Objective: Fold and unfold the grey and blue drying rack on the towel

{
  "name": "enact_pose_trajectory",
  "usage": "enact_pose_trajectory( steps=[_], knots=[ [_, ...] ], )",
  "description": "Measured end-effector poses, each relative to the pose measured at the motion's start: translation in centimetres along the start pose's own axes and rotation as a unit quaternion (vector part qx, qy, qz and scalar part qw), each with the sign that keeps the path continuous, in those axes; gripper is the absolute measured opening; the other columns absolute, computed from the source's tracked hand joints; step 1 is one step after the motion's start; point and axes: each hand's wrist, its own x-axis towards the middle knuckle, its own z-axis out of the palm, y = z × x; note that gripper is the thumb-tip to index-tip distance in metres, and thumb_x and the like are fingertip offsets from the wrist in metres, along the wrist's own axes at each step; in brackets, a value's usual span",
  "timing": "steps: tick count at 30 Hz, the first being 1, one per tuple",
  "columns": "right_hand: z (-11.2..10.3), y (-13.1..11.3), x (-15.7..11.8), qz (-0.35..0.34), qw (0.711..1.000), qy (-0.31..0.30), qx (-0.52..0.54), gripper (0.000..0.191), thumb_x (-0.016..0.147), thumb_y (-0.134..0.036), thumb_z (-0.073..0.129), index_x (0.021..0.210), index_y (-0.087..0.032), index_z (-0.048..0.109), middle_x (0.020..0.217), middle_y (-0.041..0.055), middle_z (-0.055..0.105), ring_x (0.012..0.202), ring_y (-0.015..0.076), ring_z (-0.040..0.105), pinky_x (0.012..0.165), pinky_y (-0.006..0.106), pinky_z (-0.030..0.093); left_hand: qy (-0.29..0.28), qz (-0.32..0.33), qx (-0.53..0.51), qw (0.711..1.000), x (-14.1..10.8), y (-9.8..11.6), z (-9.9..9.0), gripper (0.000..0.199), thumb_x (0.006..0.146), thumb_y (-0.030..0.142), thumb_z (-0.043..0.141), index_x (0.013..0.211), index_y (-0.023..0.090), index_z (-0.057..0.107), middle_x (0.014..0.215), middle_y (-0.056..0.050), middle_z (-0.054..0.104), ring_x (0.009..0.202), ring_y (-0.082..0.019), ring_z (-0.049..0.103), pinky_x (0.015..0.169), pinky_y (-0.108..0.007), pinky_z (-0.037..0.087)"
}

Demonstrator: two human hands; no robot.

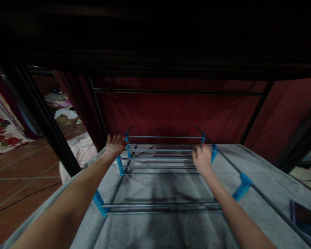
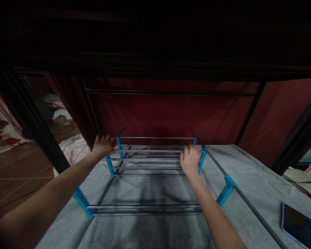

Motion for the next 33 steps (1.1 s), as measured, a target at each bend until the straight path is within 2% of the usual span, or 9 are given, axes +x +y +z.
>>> enact_pose_trajectory(
  steps=[3,5,7,10,13,17,22,27,33],
  knots=[
    [0.7,-2.4,-4.4,-0.052,0.995,0.029,0.08,0.049,0.093,-0.023,0.037,0.14,-0.015,0.045,0.149,0.018,0.04,0.141,0.0303,0.031,0.11,0.055,0.035,0.105,-0.013,-0.002,0.994,-2.8,5.2,0.3,0.048,0.09,0.026,0.044,0.134,0.01,0.051,0.143,-0.025,0.047,0.138,-0.038,0.037,0.115,-0.058,0.019],
    [0.9,-3.5,-6.4,-0.066,0.991,0.03,0.11,0.051,0.092,-0.02,0.037,0.142,-0.019,0.043,0.151,0.016,0.038,0.141,0.0299,0.031,0.109,0.056,0.037,0.177,-0.05,-0.096,0.978,-6.7,8.7,1.1,0.048,0.092,0.029,0.042,0.135,0.01,0.05,0.146,-0.024,0.042,0.136,-0.036,0.04,0.112,-0.052,0.03],
    [0.8,-4.0,-7.1,-0.089,0.988,0.023,0.123,0.051,0.092,-0.018,0.036,0.143,-0.02,0.041,0.152,0.0148,0.037,0.142,0.0294,0.031,0.11,0.055,0.037,0.213,-0.016,-0.189,0.959,-12.0,10.8,2.5,0.044,0.093,0.032,0.042,0.134,0.016,0.051,0.144,-0.018,0.044,0.136,-0.031,0.041,0.112,-0.047,0.032],
    [0.1,-4.2,-5.7,-0.141,0.982,0.016,0.121,0.049,0.094,-0.02,0.036,0.143,-0.018,0.042,0.15,0.0144,0.041,0.142,0.0287,0.031,0.113,0.053,0.034,0.227,-0.018,-0.238,0.944,-19.8,10.3,5.1,0.036,0.093,0.034,0.044,0.127,0.024,0.054,0.14,-0.015,0.046,0.134,-0.03,0.042,0.111,-0.048,0.034],
    [-0.2,-5.2,-3.1,-0.187,0.976,0.007,0.112,0.046,0.095,-0.021,0.037,0.14,-0.017,0.046,0.144,0.0137,0.049,0.138,0.0277,0.037,0.113,0.051,0.032,0.275,-0.106,-0.236,0.926,-24.6,7.0,6.9,0.029,0.092,0.035,0.044,0.117,0.023,0.054,0.129,-0.015,0.049,0.126,-0.031,0.045,0.109,-0.05,0.035],
    [0.7,-9.6,-0.1,-0.237,0.965,-0.024,0.107,0.04,0.098,-0.021,0.033,0.133,-0.017,0.053,0.134,0.0121,0.058,0.128,0.0249,0.046,0.113,0.047,0.029,0.318,-0.233,-0.247,0.885,-26.2,3.6,7.9,0.028,0.088,0.042,0.046,0.108,0.022,0.048,0.111,-0.012,0.052,0.112,-0.032,0.05,0.099,-0.052,0.041],
    [2.5,-17.2,1.5,-0.285,0.947,-0.114,0.097,0.039,0.101,-0.026,0.032,0.134,-0.017,0.053,0.128,0.0123,0.062,0.117,0.0248,0.053,0.109,0.046,0.03,0.305,-0.328,-0.262,0.855,-27.2,2.9,7.9,0.024,0.089,0.047,0.041,0.1,0.026,0.045,0.098,-0.009,0.05,0.099,-0.029,0.054,0.088,-0.047,0.048],
    [3.5,-22.1,1.8,-0.293,0.942,-0.15,0.064,0.041,0.102,-0.03,0.033,0.134,-0.015,0.053,0.123,0.0146,0.062,0.107,0.027,0.056,0.097,0.041,0.039,0.339,-0.355,-0.264,0.83,-27.2,0.8,7.3,0.055,0.083,0.052,0.051,0.129,0.025,0.038,0.129,-0.017,0.048,0.122,-0.034,0.049,0.1,-0.051,0.045],
    [3.6,-25.7,2.4,-0.304,0.934,-0.176,0.055,0.037,0.103,-0.032,0.032,0.127,-0.017,0.056,0.122,0.0136,0.063,0.105,0.0255,0.059,0.093,0.037,0.042,0.178,-0.378,-0.339,0.843,-25.3,-1.0,7.8,0.04,0.082,0.055,0.049,0.107,0.025,0.051,0.097,-0.008,0.066,0.086,-0.028,0.065,0.077,-0.041,0.051]
  ],
)
